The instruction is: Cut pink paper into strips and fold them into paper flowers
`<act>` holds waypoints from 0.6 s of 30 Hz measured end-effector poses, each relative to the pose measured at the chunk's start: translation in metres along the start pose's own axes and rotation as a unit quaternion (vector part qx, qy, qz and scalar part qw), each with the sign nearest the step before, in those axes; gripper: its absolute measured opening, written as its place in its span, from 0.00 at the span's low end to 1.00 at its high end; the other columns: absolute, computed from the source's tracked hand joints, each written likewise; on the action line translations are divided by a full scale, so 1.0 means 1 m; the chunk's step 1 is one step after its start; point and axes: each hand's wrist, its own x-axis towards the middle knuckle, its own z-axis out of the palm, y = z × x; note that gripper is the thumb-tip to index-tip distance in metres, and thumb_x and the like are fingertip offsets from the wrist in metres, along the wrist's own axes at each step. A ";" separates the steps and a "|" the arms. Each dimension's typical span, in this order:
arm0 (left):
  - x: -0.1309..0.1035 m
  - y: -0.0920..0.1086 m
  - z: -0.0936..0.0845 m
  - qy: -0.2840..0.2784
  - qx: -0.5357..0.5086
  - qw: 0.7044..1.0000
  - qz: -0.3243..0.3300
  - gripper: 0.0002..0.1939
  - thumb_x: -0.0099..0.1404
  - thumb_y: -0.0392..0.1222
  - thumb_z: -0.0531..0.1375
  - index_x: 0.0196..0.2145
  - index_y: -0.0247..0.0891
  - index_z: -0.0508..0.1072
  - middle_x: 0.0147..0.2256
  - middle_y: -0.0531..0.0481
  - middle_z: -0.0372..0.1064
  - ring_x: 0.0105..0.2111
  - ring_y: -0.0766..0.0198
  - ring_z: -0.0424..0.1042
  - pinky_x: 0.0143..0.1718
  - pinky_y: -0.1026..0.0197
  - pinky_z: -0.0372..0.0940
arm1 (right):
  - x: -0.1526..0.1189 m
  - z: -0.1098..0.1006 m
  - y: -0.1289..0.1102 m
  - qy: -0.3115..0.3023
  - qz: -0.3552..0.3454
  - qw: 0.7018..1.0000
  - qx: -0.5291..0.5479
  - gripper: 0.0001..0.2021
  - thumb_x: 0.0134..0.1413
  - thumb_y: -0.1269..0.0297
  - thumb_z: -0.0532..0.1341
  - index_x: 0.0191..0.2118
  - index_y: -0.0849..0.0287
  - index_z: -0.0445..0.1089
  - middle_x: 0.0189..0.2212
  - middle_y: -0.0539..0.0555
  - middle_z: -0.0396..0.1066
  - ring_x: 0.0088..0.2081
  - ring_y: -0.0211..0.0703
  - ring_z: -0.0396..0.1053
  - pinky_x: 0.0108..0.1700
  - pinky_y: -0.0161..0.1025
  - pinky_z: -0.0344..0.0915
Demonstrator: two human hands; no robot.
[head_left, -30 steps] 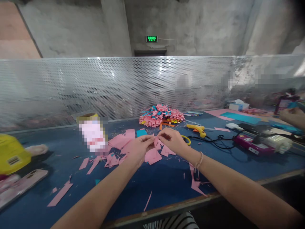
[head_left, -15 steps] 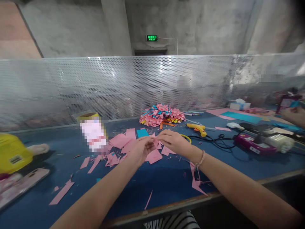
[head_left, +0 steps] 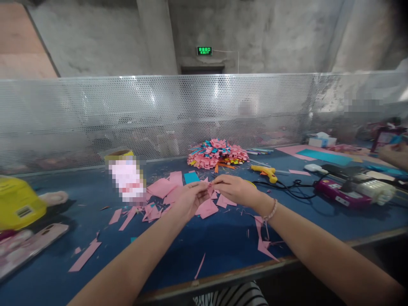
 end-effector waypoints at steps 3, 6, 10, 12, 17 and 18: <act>-0.002 0.000 0.000 -0.008 0.012 1.000 0.005 0.02 0.44 0.29 0.61 0.21 0.31 0.71 0.20 0.48 0.69 0.21 0.71 0.66 0.27 0.68 0.63 | 0.000 -0.001 -0.001 -0.012 -0.001 1.000 0.005 0.11 0.51 0.74 0.49 0.35 0.61 0.67 0.36 0.57 0.67 0.38 0.39 0.64 0.38 0.39 0.65; -0.002 0.001 0.000 -0.005 0.020 1.000 0.017 0.03 0.43 0.30 0.61 0.20 0.31 0.71 0.20 0.49 0.68 0.21 0.71 0.66 0.27 0.68 0.63 | 0.002 -0.001 -0.005 0.028 0.035 0.996 0.080 0.10 0.50 0.75 0.50 0.35 0.60 0.67 0.37 0.55 0.67 0.39 0.38 0.64 0.41 0.38 0.64; 0.000 0.002 -0.001 -0.017 0.037 0.997 0.059 0.04 0.42 0.32 0.63 0.21 0.31 0.71 0.20 0.50 0.68 0.22 0.71 0.66 0.28 0.66 0.64 | 0.007 0.002 -0.008 0.100 0.179 0.958 0.199 0.08 0.49 0.73 0.52 0.34 0.60 0.66 0.32 0.54 0.68 0.36 0.37 0.66 0.38 0.37 0.64; 0.001 0.002 -0.001 -0.021 0.047 0.996 0.076 0.06 0.41 0.33 0.64 0.22 0.31 0.71 0.21 0.49 0.69 0.23 0.70 0.66 0.29 0.65 0.64 | 0.009 0.005 -0.008 0.101 0.242 0.930 0.257 0.06 0.49 0.71 0.52 0.33 0.60 0.66 0.29 0.52 0.68 0.32 0.36 0.66 0.34 0.35 0.65; 0.002 0.000 -0.002 -0.015 0.062 0.994 0.093 0.08 0.40 0.35 0.65 0.22 0.31 0.71 0.22 0.49 0.69 0.24 0.68 0.67 0.31 0.63 0.64 | 0.010 0.013 -0.008 0.092 0.306 0.868 0.381 0.06 0.50 0.66 0.52 0.30 0.59 0.64 0.25 0.50 0.67 0.27 0.34 0.66 0.29 0.33 0.65; 0.002 0.000 -0.001 -0.016 0.067 0.993 0.096 0.08 0.39 0.36 0.65 0.22 0.31 0.72 0.22 0.49 0.69 0.24 0.68 0.67 0.31 0.63 0.64 | 0.010 0.014 -0.007 0.092 0.313 0.861 0.389 0.05 0.49 0.65 0.53 0.30 0.59 0.64 0.24 0.50 0.66 0.26 0.34 0.66 0.29 0.33 0.65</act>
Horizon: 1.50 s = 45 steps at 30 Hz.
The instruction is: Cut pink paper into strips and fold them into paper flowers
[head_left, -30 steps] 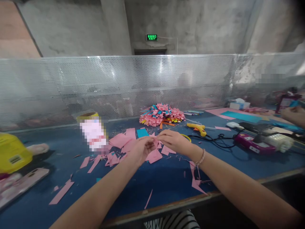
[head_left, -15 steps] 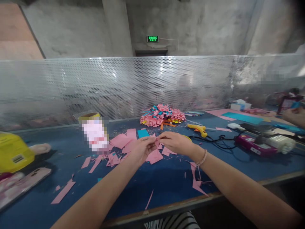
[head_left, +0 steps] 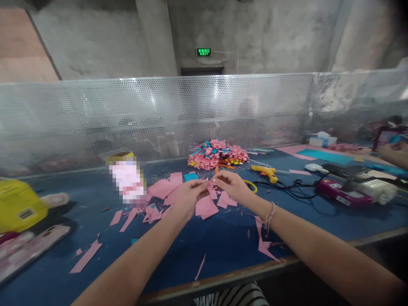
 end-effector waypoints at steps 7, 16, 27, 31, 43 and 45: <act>-0.003 0.003 0.003 0.001 0.029 1.000 0.010 0.08 0.39 0.35 0.65 0.21 0.31 0.72 0.21 0.49 0.69 0.23 0.69 0.67 0.32 0.63 0.64 | 0.000 0.000 -0.002 0.018 0.002 1.000 -0.017 0.03 0.45 0.68 0.56 0.28 0.61 0.65 0.23 0.50 0.66 0.26 0.33 0.64 0.28 0.32 0.63; 0.000 0.002 -0.002 -0.035 0.088 0.995 -0.015 0.04 0.43 0.35 0.62 0.21 0.32 0.72 0.22 0.48 0.69 0.22 0.69 0.67 0.30 0.64 0.65 | -0.001 -0.001 -0.004 0.022 -0.026 0.994 -0.107 0.06 0.43 0.72 0.55 0.29 0.60 0.67 0.25 0.50 0.69 0.27 0.34 0.65 0.29 0.32 0.61; 0.003 -0.002 -0.004 -0.053 0.128 0.990 -0.002 0.09 0.42 0.40 0.64 0.22 0.32 0.70 0.20 0.51 0.67 0.21 0.69 0.68 0.29 0.65 0.65 | -0.001 -0.001 -0.004 0.031 -0.025 0.993 -0.112 0.06 0.44 0.71 0.55 0.30 0.59 0.67 0.25 0.50 0.68 0.27 0.34 0.64 0.29 0.31 0.61; 0.002 -0.002 -0.003 -0.058 0.133 0.989 0.005 0.10 0.42 0.41 0.64 0.22 0.32 0.70 0.20 0.52 0.67 0.21 0.70 0.68 0.30 0.64 0.65 | -0.001 0.000 -0.003 0.031 -0.004 0.997 -0.069 0.04 0.44 0.69 0.56 0.30 0.59 0.65 0.25 0.50 0.67 0.27 0.34 0.64 0.29 0.32 0.61; 0.000 -0.004 0.000 -0.057 0.118 0.991 -0.004 0.07 0.45 0.38 0.62 0.22 0.33 0.69 0.21 0.52 0.67 0.22 0.70 0.67 0.29 0.65 0.65 | 0.000 0.002 0.001 0.023 0.021 0.999 -0.012 0.03 0.43 0.70 0.56 0.29 0.59 0.63 0.23 0.48 0.64 0.26 0.33 0.62 0.29 0.32 0.61; 0.000 -0.004 0.001 -0.056 0.127 0.990 -0.004 0.08 0.45 0.40 0.62 0.22 0.33 0.69 0.20 0.52 0.67 0.22 0.70 0.67 0.29 0.65 0.65 | 0.000 0.002 0.001 0.021 0.013 0.999 -0.023 0.03 0.43 0.70 0.56 0.29 0.59 0.63 0.23 0.48 0.64 0.26 0.33 0.62 0.28 0.31 0.60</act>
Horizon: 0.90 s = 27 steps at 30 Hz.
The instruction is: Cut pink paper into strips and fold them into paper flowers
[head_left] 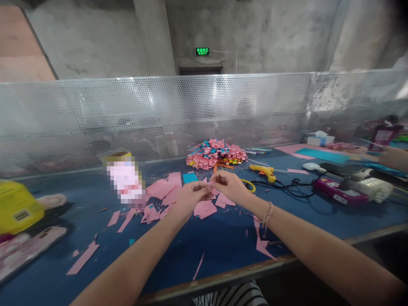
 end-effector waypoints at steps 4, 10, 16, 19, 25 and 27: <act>0.000 0.001 -0.001 0.005 0.036 0.999 0.008 0.10 0.44 0.43 0.63 0.21 0.33 0.69 0.19 0.53 0.66 0.21 0.70 0.67 0.28 0.66 0.64 | 0.000 0.000 0.000 -0.008 -0.007 1.000 -0.014 0.02 0.44 0.70 0.55 0.28 0.60 0.63 0.22 0.48 0.64 0.24 0.32 0.61 0.26 0.31 0.59; 0.002 0.000 -0.004 -0.011 0.053 0.998 0.032 0.11 0.44 0.44 0.63 0.20 0.33 0.68 0.18 0.54 0.64 0.20 0.71 0.65 0.25 0.67 0.63 | 0.000 0.000 0.000 -0.008 -0.011 0.999 -0.029 0.02 0.44 0.70 0.55 0.27 0.60 0.63 0.22 0.48 0.64 0.24 0.32 0.61 0.26 0.31 0.59; 0.003 -0.001 -0.005 -0.004 0.009 0.999 0.034 0.10 0.45 0.42 0.63 0.22 0.33 0.67 0.18 0.54 0.64 0.20 0.71 0.65 0.26 0.66 0.63 | -0.002 0.000 -0.006 0.005 -0.068 0.994 -0.083 0.03 0.46 0.70 0.54 0.29 0.60 0.65 0.26 0.50 0.66 0.28 0.34 0.64 0.29 0.32 0.62; 0.005 -0.003 -0.007 0.009 -0.032 0.999 0.025 0.09 0.45 0.41 0.62 0.22 0.32 0.68 0.20 0.53 0.66 0.21 0.71 0.66 0.28 0.66 0.63 | -0.003 -0.004 -0.007 -0.017 -0.138 0.983 -0.118 0.06 0.47 0.68 0.55 0.33 0.59 0.66 0.31 0.53 0.67 0.33 0.36 0.64 0.34 0.34 0.63; 0.007 -0.003 -0.008 0.010 -0.113 0.994 -0.003 0.09 0.46 0.38 0.62 0.26 0.33 0.67 0.23 0.51 0.68 0.25 0.70 0.68 0.32 0.65 0.63 | -0.001 -0.011 -0.003 -0.039 -0.205 0.963 -0.173 0.07 0.48 0.66 0.56 0.34 0.57 0.67 0.33 0.54 0.68 0.39 0.39 0.64 0.42 0.39 0.61; 0.005 -0.002 -0.007 0.010 -0.123 0.992 -0.018 0.09 0.46 0.36 0.62 0.26 0.33 0.66 0.23 0.51 0.69 0.25 0.69 0.69 0.32 0.65 0.63 | -0.001 -0.011 -0.005 -0.032 -0.194 0.966 -0.170 0.06 0.48 0.66 0.55 0.33 0.57 0.68 0.33 0.54 0.69 0.39 0.39 0.65 0.43 0.39 0.61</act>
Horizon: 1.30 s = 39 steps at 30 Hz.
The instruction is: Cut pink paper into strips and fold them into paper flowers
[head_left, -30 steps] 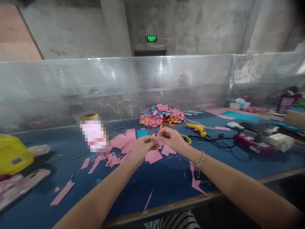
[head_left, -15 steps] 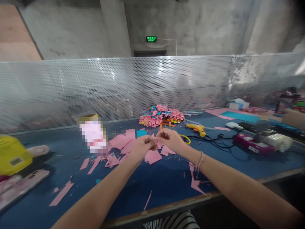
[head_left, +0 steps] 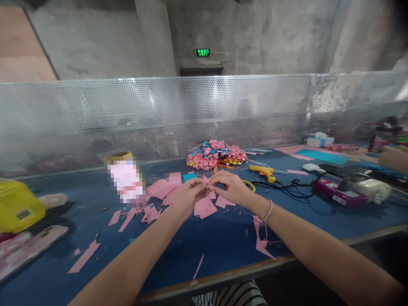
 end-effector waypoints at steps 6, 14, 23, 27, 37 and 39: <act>-0.003 0.003 0.003 -0.008 0.015 0.999 -0.027 0.09 0.44 0.34 0.63 0.24 0.33 0.65 0.24 0.50 0.68 0.26 0.68 0.69 0.32 0.65 0.63 | 0.002 -0.002 -0.006 0.008 0.031 0.999 0.016 0.05 0.48 0.65 0.55 0.30 0.56 0.68 0.31 0.53 0.69 0.36 0.39 0.65 0.40 0.39 0.62; -0.006 0.005 0.006 0.007 0.033 0.999 -0.004 0.11 0.42 0.36 0.63 0.23 0.33 0.64 0.21 0.54 0.65 0.23 0.72 0.67 0.30 0.66 0.62 | 0.001 0.001 0.001 0.004 0.102 0.994 0.035 0.05 0.46 0.65 0.57 0.28 0.58 0.68 0.25 0.51 0.68 0.28 0.34 0.63 0.29 0.32 0.60; -0.006 0.002 0.005 -0.002 0.048 0.999 0.000 0.12 0.40 0.37 0.65 0.22 0.32 0.66 0.21 0.53 0.67 0.22 0.71 0.67 0.31 0.65 0.64 | 0.001 0.006 0.004 0.022 0.173 0.984 0.041 0.07 0.45 0.62 0.57 0.24 0.60 0.65 0.20 0.48 0.65 0.22 0.32 0.60 0.24 0.30 0.56; -0.005 0.001 0.005 -0.008 0.056 0.998 0.003 0.11 0.39 0.37 0.65 0.22 0.32 0.68 0.22 0.51 0.69 0.23 0.70 0.68 0.32 0.64 0.64 | 0.001 0.005 0.004 0.018 0.172 0.984 0.028 0.06 0.45 0.63 0.57 0.24 0.59 0.66 0.20 0.48 0.66 0.22 0.32 0.60 0.24 0.30 0.55; -0.005 0.002 0.005 0.020 0.116 0.993 0.018 0.08 0.42 0.36 0.63 0.22 0.33 0.68 0.22 0.52 0.69 0.23 0.70 0.68 0.32 0.64 0.65 | 0.001 0.005 -0.001 0.028 0.189 0.980 0.062 0.07 0.45 0.62 0.57 0.24 0.59 0.65 0.20 0.49 0.66 0.22 0.33 0.61 0.24 0.31 0.58; -0.005 0.002 0.005 0.022 0.110 0.993 0.018 0.08 0.42 0.36 0.63 0.22 0.33 0.68 0.22 0.52 0.68 0.22 0.70 0.68 0.32 0.63 0.65 | 0.001 0.006 -0.001 0.036 0.200 0.976 0.077 0.06 0.45 0.63 0.56 0.25 0.59 0.64 0.20 0.49 0.65 0.22 0.33 0.62 0.25 0.31 0.59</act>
